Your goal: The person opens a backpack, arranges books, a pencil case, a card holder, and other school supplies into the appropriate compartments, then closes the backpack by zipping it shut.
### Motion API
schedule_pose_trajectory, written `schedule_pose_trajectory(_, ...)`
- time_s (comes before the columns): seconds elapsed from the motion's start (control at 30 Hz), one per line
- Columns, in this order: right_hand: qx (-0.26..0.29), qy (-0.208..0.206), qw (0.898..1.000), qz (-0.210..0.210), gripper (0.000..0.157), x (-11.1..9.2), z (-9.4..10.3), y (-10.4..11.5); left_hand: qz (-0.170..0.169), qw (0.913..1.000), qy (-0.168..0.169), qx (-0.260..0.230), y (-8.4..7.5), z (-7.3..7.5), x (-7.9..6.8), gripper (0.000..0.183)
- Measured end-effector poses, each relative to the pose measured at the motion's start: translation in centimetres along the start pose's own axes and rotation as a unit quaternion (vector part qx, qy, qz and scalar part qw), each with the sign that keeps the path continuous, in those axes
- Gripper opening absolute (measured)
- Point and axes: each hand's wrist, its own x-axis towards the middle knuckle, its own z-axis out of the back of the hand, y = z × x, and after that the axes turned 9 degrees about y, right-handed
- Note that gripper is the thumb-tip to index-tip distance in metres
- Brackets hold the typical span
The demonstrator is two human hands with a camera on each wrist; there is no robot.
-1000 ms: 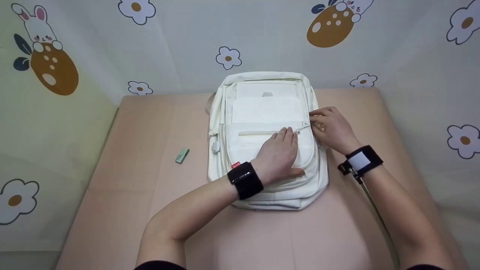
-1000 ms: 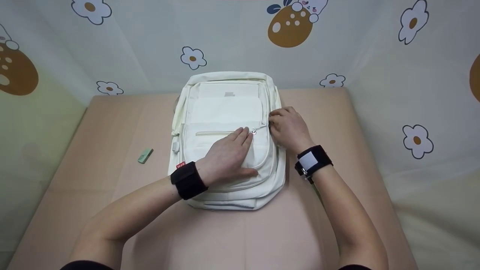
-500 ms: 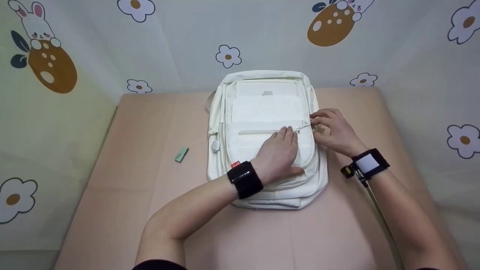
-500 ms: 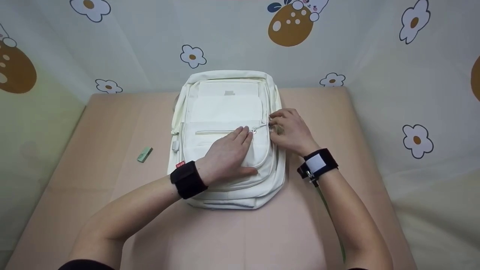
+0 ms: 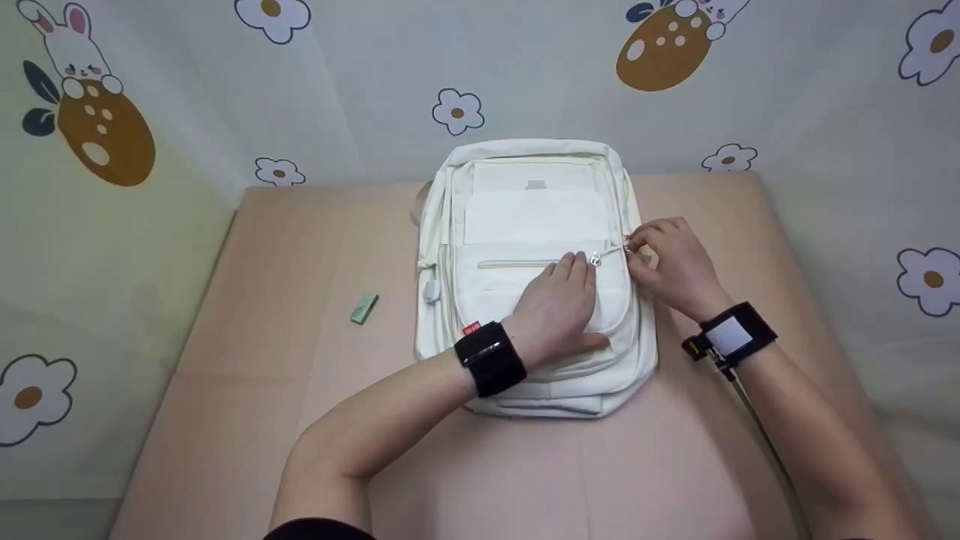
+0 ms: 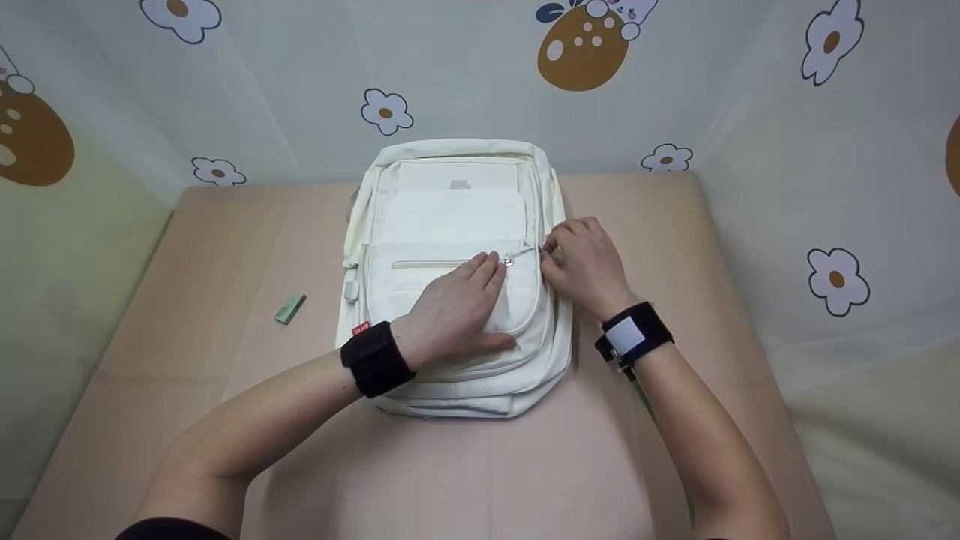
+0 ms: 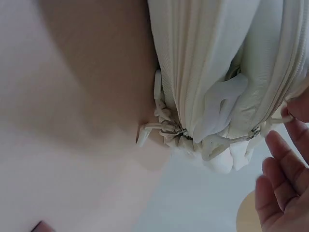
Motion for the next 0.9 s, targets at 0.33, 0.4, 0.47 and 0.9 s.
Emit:
schedule_pose_trajectory(0.33, -0.089, -0.041, 0.994, 0.058, 0.01, -0.9, 0.6, 0.2, -0.002, 1.0, 0.004, -0.005, -0.1, 0.1, 0.0, 0.106)
schedule_pose_trajectory(0.4, -0.104, -0.043, 0.991, 0.073, 0.01, -1.1, 0.8, 0.4, -0.001, 1.0, 0.005, -0.006, -0.1, 0.1, 0.0, 0.105)
schedule_pose_trajectory(0.47, -0.118, -0.039, 0.989, 0.085, 0.01, -1.3, 1.1, 0.6, -0.001, 0.9999, 0.006, -0.008, -0.1, 0.1, 0.0, 0.105)
schedule_pose_trajectory(0.9, -0.105, 0.003, 0.989, 0.105, 0.014, -4.0, 1.6, 2.3, -0.005, 1.0, -0.004, 0.004, 0.0, -0.2, -0.2, 0.108)
